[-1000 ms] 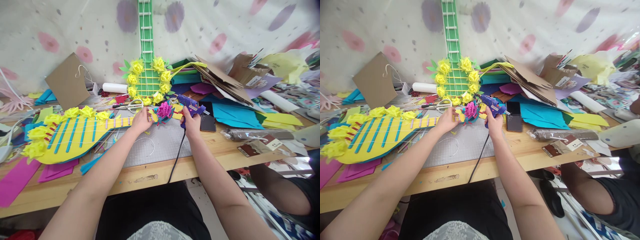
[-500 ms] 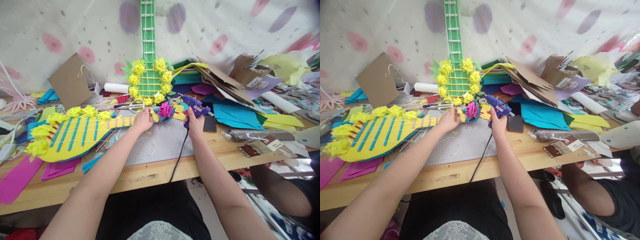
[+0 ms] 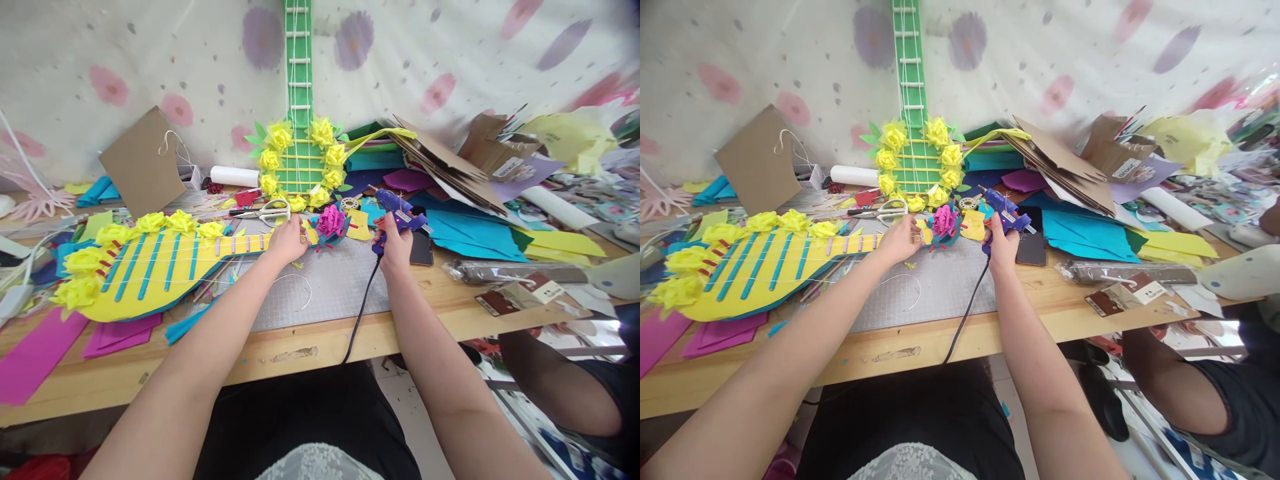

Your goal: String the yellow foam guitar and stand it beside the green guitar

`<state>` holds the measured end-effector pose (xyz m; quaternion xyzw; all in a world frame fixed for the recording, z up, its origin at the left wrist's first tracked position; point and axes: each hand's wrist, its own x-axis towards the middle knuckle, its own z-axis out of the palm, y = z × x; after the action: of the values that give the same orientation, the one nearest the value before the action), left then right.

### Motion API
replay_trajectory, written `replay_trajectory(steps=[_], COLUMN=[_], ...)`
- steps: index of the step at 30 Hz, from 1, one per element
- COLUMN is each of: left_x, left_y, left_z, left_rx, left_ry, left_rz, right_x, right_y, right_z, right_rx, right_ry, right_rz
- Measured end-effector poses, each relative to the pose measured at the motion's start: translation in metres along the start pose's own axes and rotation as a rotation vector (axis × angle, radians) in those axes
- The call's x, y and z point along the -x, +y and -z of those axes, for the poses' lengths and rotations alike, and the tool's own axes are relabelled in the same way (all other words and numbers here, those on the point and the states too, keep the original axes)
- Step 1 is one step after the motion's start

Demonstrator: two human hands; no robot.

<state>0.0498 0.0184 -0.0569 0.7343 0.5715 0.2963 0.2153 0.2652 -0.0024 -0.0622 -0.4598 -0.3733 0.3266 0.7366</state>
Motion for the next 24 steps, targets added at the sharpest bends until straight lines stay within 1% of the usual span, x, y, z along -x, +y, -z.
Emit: replay_trajectory(steps=[2,5,8,10,12,15,20,24], left_x=[0.001,0.001,0.001,0.001,0.001,0.002,0.003,0.002], left_y=[0.001,0.001,0.002,0.002,0.003,0.004,0.006,0.006], left_z=[0.0,0.001,0.001,0.001,0.001,0.001,0.002,0.003], left_rx=[0.026,0.029,-0.117,-0.229,-0.295,-0.327,-0.316,-0.327], left_ry=[0.001,0.002,-0.013,-0.024,-0.027,-0.033,-0.036,-0.042], left_rz=[0.014,0.012,-0.018,-0.032,-0.039,-0.049,-0.042,-0.041], right_x=[-0.002,-0.007,-0.011,-0.011,-0.01,-0.007,-0.006,-0.005], right_y=[0.004,0.014,0.02,0.021,0.018,0.015,0.014,0.013], right_z=[0.002,0.007,0.012,0.015,0.016,0.017,0.015,0.01], right_rx=[0.056,0.238,0.525,0.738,0.894,1.011,1.173,1.269], right_ry=[0.006,0.057,0.061,0.031,0.004,-0.048,-0.197,-0.219], right_rz=[-0.003,-0.06,-0.095,-0.073,-0.047,-0.068,-0.155,-0.162])
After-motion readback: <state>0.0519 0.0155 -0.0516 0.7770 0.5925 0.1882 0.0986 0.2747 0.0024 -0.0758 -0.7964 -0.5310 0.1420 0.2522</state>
